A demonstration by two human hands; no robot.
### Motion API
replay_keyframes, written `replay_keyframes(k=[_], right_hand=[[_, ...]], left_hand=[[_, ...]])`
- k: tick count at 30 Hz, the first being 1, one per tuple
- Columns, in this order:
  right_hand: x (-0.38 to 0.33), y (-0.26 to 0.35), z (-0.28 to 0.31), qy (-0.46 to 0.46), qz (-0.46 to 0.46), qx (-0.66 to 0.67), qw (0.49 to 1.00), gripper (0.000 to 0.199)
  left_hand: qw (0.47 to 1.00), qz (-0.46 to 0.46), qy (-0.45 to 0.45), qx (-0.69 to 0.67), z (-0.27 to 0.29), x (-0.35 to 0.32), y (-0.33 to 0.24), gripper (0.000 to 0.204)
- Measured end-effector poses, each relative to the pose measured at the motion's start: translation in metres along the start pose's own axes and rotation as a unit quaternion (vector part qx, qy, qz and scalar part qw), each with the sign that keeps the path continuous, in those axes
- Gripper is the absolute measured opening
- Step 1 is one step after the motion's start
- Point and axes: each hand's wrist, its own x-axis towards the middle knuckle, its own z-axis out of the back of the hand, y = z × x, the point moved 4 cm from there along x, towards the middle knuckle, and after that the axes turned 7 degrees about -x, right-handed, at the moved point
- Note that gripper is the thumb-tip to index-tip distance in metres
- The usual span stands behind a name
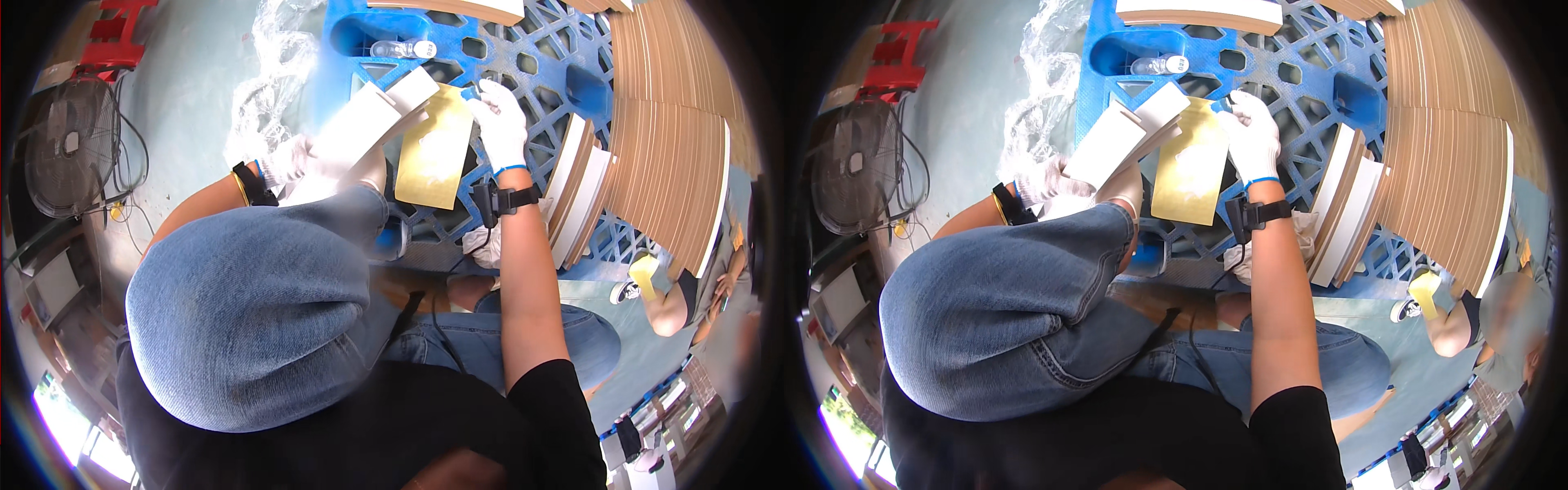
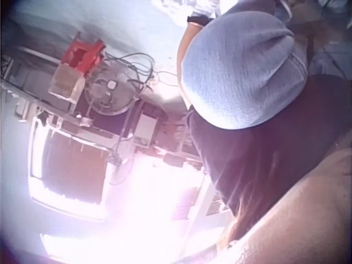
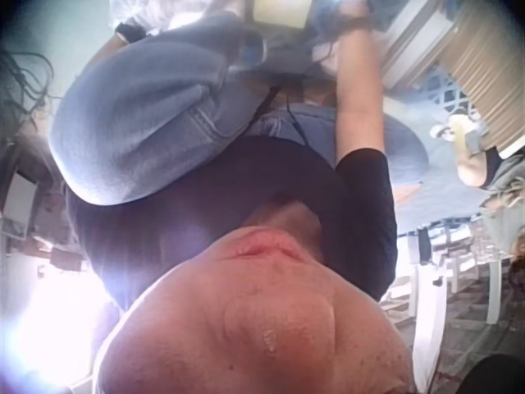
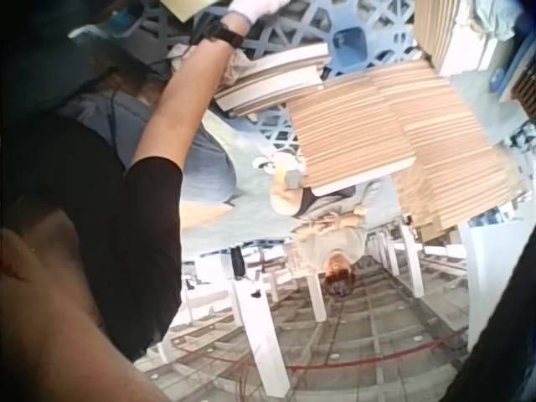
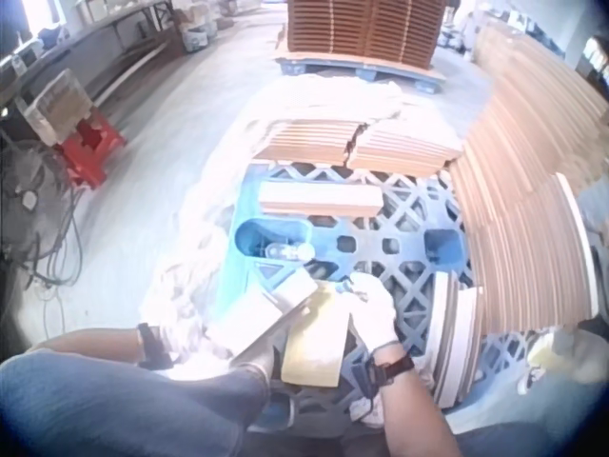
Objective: Applying glue to the edges of wooden slats using a small bottle and a cloth in a factory setting.
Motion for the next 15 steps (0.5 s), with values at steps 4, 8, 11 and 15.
replay_keyframes(k=[4,8,11,15], right_hand=[[0.021,0.014,-0.009,0.057,0.022,0.032,0.998,0.043],[0.037,0.027,-0.018,0.084,0.021,-0.003,0.996,0.039],[0.043,0.041,-0.019,0.080,0.082,-0.165,0.980,0.040],[0.051,0.049,-0.028,0.123,0.099,-0.235,0.959,0.039]], left_hand=[[0.997,-0.010,0.038,-0.067,-0.008,-0.002,-0.004,0.043],[0.997,-0.032,0.043,-0.048,-0.020,-0.007,-0.013,0.053],[0.996,-0.074,0.027,-0.048,-0.028,-0.013,-0.023,0.057],[0.994,-0.096,0.007,0.042,-0.035,-0.021,-0.038,0.060]])
